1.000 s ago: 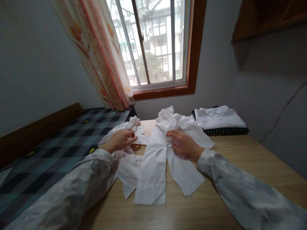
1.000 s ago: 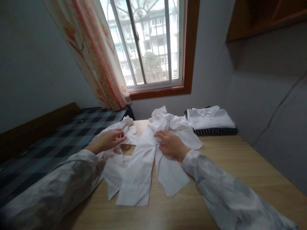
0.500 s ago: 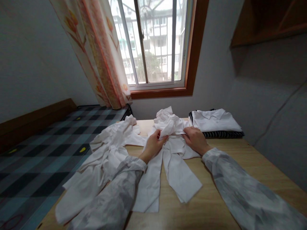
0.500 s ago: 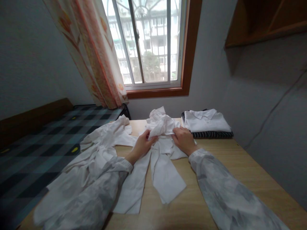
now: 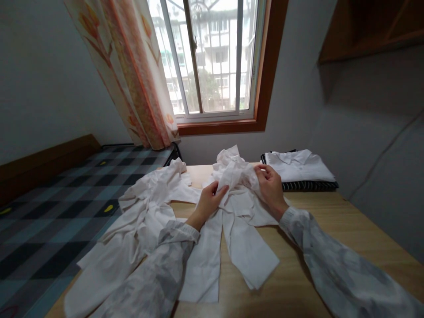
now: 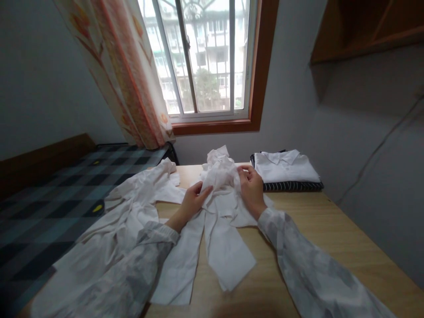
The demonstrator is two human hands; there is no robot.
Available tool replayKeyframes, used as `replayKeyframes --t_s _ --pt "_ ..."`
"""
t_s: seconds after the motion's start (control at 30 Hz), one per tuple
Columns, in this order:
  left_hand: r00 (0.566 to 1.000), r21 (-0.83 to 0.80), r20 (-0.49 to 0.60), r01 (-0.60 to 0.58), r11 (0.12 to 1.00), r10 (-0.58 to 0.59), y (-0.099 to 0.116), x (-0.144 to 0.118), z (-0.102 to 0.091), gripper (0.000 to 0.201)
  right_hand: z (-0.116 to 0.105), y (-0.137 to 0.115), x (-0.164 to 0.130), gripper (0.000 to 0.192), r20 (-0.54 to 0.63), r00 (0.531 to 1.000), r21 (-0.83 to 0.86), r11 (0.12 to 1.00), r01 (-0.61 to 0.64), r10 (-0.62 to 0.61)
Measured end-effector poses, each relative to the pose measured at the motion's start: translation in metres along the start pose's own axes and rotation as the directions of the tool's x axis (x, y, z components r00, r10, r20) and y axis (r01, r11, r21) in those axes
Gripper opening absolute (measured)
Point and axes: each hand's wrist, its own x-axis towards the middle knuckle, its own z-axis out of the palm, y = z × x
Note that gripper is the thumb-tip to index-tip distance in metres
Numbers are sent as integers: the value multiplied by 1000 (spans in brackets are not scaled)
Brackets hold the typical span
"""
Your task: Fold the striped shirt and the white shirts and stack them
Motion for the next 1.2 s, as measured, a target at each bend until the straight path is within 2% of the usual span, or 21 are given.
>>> replayKeyframes --t_s 0.03,0.1,0.2,0.27,0.33,0.47,0.67,0.77,0.9,1.0,1.2 --pt "1000 -21 1 1 1000 -1 0 0 0 43 3 1 -6 43 7 1000 9 1000 0 0" --pt "1000 -57 0 2 998 -2 1 -2 0 42 7 5 -20 38 118 991 -41 997 63 -58" --pt "1000 -43 -10 -17 999 16 6 -4 0 45 11 10 -39 27 337 919 -110 961 255 -206" --pt "998 15 -5 -56 998 56 11 -5 0 40 12 11 -44 23 364 883 -130 922 364 -297" --pt "994 99 -15 -103 990 105 17 -4 -1 38 13 13 -44 22 336 878 -151 901 407 -341" --pt "985 206 -19 -164 965 172 23 -2 -2 44 14 20 -42 21 305 915 -159 934 321 -263" --pt "993 126 109 -68 990 54 20 -3 2 43 15 26 -44 23 315 924 -90 963 255 -215" --pt "991 104 131 -55 993 41 17 -4 3 42 15 26 -45 25 334 923 -112 964 241 -191" --pt "993 104 110 -57 993 45 14 -4 3 43 13 27 -45 24 341 922 -131 961 242 -186" --pt "990 104 140 -51 993 36 11 -4 3 48 13 26 -45 23 328 922 -152 952 266 -206" --pt "986 142 159 -73 987 50 8 -4 4 61 13 20 -45 23 368 897 -134 941 311 -244"
